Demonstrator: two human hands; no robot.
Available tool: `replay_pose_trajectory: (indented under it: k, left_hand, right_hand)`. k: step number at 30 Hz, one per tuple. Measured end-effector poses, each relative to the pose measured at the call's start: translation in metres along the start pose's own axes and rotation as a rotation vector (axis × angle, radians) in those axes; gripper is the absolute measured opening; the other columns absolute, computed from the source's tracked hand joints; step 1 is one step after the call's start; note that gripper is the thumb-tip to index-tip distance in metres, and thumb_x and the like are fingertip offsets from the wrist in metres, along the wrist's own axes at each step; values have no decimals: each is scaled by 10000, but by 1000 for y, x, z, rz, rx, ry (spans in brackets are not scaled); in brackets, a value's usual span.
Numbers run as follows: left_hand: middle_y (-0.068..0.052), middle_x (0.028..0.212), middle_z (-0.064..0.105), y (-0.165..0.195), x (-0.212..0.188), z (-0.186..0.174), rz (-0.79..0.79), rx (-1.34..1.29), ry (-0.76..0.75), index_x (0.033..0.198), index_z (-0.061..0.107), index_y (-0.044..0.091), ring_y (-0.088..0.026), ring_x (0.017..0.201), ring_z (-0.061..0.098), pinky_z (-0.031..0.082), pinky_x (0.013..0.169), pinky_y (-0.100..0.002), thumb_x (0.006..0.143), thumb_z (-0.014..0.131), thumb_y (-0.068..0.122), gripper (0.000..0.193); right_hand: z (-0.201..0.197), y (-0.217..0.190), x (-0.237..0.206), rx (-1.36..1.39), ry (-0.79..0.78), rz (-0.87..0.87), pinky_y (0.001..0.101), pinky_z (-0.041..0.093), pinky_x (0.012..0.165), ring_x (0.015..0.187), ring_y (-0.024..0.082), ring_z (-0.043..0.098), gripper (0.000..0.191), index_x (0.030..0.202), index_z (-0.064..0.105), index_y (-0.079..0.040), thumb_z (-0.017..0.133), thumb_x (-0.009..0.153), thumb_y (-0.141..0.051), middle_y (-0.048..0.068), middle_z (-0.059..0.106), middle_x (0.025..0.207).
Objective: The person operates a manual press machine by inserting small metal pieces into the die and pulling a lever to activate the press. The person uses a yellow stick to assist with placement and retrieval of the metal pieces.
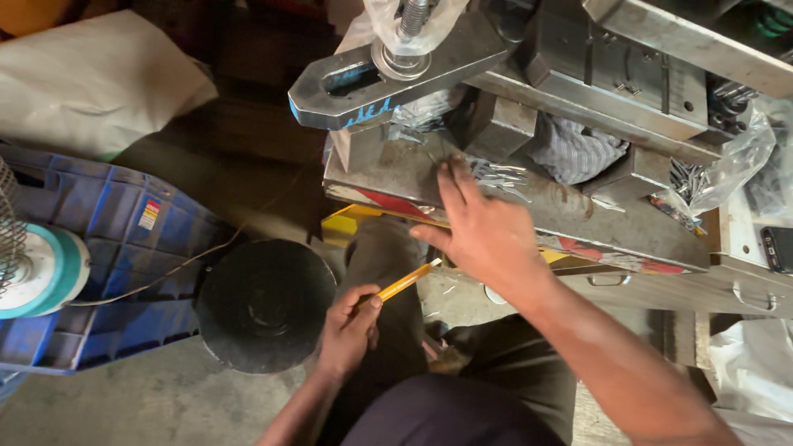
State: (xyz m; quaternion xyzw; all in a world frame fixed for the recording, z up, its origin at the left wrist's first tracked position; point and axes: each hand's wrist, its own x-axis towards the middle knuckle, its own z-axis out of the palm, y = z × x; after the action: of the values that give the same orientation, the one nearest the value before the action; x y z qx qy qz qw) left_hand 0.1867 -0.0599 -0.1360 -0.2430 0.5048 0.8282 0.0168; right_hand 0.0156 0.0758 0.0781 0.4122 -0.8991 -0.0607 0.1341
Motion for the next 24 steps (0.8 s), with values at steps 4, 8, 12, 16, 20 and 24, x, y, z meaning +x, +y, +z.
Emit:
replay_pose_trajectory:
  k: [4,8,12,16,20,24]
  left_hand:
    - [-10,628,524,0,0,3,29,-16,5,1211,655,-15,-95,447,473,407,397,-279,960,660,156,304]
    - [-13,629,529,1,0,5,36,2,-6,1215,650,-16,-93,454,471,417,403,-280,964,653,161,307]
    - [-20,612,504,2,-1,6,58,15,10,1210,646,-26,-94,451,458,411,395,-284,964,660,152,304]
    - [-12,639,521,1,0,5,72,-6,4,1209,637,-24,-93,458,469,423,399,-282,963,648,145,299]
    - [-12,672,532,-3,2,4,105,-33,-19,1210,634,-23,-78,492,473,441,397,-282,970,651,141,290]
    - [-16,683,530,-7,5,4,97,-46,-31,1200,640,-24,-79,489,465,429,389,-275,970,661,142,284]
  right_hand:
    - [-8,10,-5,-21,33,-33,346,533,452,580,256,702,832,1340,583,-6,606,879,-699,186,594,1402]
    - [-12,16,1,25,90,-33,347,528,422,569,257,701,868,1384,579,21,599,875,-681,188,587,1421]
    - [-5,16,8,13,92,-106,368,551,471,572,250,701,796,1320,612,-25,606,863,-677,147,601,1426]
    - [3,32,-4,-3,26,-40,366,567,539,746,256,737,737,1308,629,-38,641,891,-645,114,627,1394]
    - [4,63,-34,211,231,114,369,596,822,1084,243,738,503,1315,711,-96,744,984,-474,70,676,1357]
    - [11,73,-56,369,322,347,421,575,898,1101,346,694,603,1265,724,-47,880,830,-434,148,662,1292]
